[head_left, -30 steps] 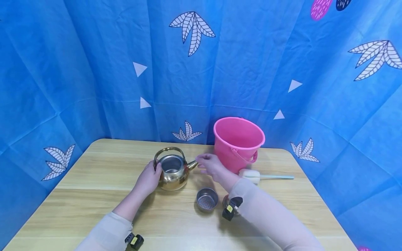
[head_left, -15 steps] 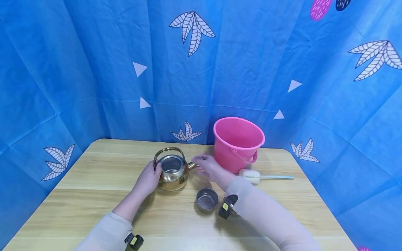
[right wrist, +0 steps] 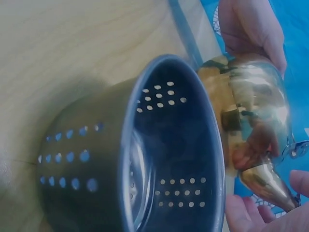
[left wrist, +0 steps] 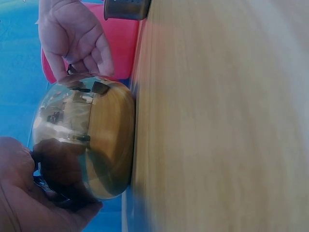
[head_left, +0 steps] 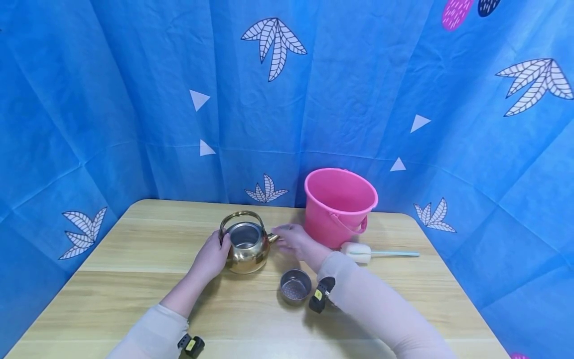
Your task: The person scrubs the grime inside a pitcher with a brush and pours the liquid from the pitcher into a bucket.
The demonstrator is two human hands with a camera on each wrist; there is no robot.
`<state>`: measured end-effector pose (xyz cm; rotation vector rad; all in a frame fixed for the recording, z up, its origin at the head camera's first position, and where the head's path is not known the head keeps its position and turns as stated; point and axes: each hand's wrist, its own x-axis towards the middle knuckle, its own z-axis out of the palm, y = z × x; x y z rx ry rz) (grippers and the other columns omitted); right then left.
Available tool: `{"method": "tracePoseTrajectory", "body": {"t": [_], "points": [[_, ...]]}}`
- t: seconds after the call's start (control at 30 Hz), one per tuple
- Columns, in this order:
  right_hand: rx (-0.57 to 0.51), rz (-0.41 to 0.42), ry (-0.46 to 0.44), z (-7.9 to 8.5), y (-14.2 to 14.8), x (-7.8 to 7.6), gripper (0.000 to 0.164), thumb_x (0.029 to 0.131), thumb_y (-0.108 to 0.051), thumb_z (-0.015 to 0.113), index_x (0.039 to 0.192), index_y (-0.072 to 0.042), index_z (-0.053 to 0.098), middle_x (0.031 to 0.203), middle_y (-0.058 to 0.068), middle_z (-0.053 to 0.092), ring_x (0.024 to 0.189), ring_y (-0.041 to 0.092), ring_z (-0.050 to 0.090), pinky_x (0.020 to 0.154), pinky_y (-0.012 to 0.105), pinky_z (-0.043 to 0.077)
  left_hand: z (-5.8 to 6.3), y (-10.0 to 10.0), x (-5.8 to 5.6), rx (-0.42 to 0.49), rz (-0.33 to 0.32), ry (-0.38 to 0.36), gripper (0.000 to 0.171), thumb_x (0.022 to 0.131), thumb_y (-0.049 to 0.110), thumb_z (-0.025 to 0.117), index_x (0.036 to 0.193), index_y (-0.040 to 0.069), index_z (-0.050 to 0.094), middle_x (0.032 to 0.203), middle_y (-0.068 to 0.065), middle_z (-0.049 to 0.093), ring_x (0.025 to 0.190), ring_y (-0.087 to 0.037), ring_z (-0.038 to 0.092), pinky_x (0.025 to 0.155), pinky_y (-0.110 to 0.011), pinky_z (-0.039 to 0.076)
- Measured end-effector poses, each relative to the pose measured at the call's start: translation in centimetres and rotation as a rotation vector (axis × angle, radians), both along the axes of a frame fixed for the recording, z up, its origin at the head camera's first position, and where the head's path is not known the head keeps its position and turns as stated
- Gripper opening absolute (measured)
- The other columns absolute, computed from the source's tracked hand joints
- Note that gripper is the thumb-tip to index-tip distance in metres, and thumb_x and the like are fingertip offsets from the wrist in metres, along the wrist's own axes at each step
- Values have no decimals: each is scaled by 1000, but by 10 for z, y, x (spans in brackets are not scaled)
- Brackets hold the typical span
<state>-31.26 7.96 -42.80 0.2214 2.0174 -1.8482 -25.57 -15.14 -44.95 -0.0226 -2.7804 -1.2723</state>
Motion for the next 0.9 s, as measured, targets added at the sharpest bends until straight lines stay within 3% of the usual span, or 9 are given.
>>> {"method": "tracePoseTrajectory", "body": {"t": [0.13,0.27,0.37,0.5,0.7,0.9], "points": [[-13,-5,-15,-1,0,0,56,95,-16,68,139,6,42,123,23,59,121,42,56,101,49,49,-1,0,0,-2,5,0,51,109,29,31,133,-15,44,131,-36,52,127,-52,48,108,-60,38],[-38,-3,-38,-3,-1,0,80,95,-16,68,154,3,18,131,27,54,122,43,56,101,49,49,-1,0,0,-3,3,1,51,109,29,31,133,-15,44,132,-37,52,128,-52,47,108,-60,38],[-50,-4,-45,-4,-2,0,89,95,-16,68,157,2,7,135,30,52,123,44,56,101,49,49,-1,0,-1,-4,1,-2,52,109,29,31,133,-15,43,132,-37,51,128,-52,47,108,-60,37],[-46,-12,-59,-4,-3,0,86,95,-18,69,156,3,13,135,31,52,123,44,56,101,49,50,-1,-1,0,-8,-2,1,50,109,29,31,129,-14,46,130,-36,53,127,-52,48,107,-60,38],[-57,7,-77,-7,-6,0,58,95,-21,68,140,5,42,130,30,56,122,43,57,102,50,49,1,-1,1,-10,-8,-6,50,109,29,30,129,-14,46,131,-36,52,127,-52,48,108,-60,38],[-93,43,-101,-7,-8,2,39,98,-20,65,128,2,56,121,25,61,114,38,61,102,48,49,2,-1,1,-9,-8,-15,48,109,30,31,124,-12,48,128,-35,54,125,-51,50,106,-60,39]]}}
